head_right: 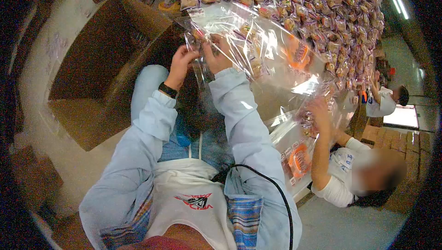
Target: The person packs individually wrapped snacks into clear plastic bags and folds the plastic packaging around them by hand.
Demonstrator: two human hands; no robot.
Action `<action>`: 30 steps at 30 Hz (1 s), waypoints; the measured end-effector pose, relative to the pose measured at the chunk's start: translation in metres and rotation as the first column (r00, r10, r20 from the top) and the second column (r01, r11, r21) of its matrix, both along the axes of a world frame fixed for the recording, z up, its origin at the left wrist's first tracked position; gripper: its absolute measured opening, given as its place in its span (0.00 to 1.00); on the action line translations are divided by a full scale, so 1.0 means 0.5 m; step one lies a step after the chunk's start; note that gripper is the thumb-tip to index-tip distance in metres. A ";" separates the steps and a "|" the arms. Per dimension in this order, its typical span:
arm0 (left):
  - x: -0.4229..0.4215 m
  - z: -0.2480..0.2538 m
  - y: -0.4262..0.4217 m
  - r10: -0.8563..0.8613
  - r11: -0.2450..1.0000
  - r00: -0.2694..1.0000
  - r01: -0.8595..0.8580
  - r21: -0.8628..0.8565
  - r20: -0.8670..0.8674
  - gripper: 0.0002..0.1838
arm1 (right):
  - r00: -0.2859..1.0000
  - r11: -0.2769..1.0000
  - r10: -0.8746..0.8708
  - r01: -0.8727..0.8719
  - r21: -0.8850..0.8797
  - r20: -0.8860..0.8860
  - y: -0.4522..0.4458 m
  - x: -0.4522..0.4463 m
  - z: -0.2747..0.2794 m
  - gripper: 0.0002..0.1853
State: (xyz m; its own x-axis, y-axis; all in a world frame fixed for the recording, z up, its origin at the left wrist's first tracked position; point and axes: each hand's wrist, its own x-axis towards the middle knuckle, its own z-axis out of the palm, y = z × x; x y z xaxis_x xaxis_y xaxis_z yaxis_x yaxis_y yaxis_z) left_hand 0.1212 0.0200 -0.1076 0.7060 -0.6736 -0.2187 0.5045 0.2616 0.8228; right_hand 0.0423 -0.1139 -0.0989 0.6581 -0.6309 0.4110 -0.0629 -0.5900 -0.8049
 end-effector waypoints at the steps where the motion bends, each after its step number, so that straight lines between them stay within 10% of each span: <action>1: 0.005 0.025 -0.002 0.059 0.998 0.996 -0.060 -0.012 -0.067 0.22 | 0.999 0.999 -0.004 0.002 0.033 0.048 0.003 0.000 -0.003 0.22; 12: 0.109 0.023 -0.055 0.112 0.988 0.990 -0.121 -0.099 -0.088 0.24 | 0.941 0.941 0.305 -0.322 -0.107 -0.146 0.017 -0.018 0.035 0.24; 16: 0.086 0.014 -0.061 0.157 0.982 0.980 -0.168 -0.087 -0.120 0.42 | 0.945 0.915 0.299 -0.324 -0.241 -0.132 0.003 0.011 -0.028 0.27; 20: 0.063 0.052 -0.057 0.159 0.985 0.984 -0.164 -0.060 -0.077 0.46 | 0.876 0.864 0.482 -0.480 0.154 0.030 0.022 0.009 0.030 0.27; 21: 0.061 0.057 -0.060 0.150 0.987 0.987 -0.153 -0.057 -0.056 0.47 | 0.889 0.911 0.377 -0.406 -0.067 -0.260 0.017 -0.002 0.069 0.33; 24: 0.024 0.106 -0.078 0.152 0.966 0.978 -0.178 -0.189 -0.141 0.45 | 0.950 0.881 0.308 -0.306 -0.361 -0.053 -0.005 -0.026 0.069 0.32; 28: -0.053 0.112 -0.154 0.092 0.948 0.953 -0.172 -0.267 -0.289 0.50 | 0.936 0.934 0.325 -0.340 -0.108 -0.138 -0.064 -0.097 0.134 0.36; 30: -0.080 0.124 -0.174 0.058 0.977 0.960 -0.111 -0.183 -0.275 0.53 | 0.948 0.901 0.227 -0.291 -0.322 -0.223 -0.112 -0.116 0.135 0.32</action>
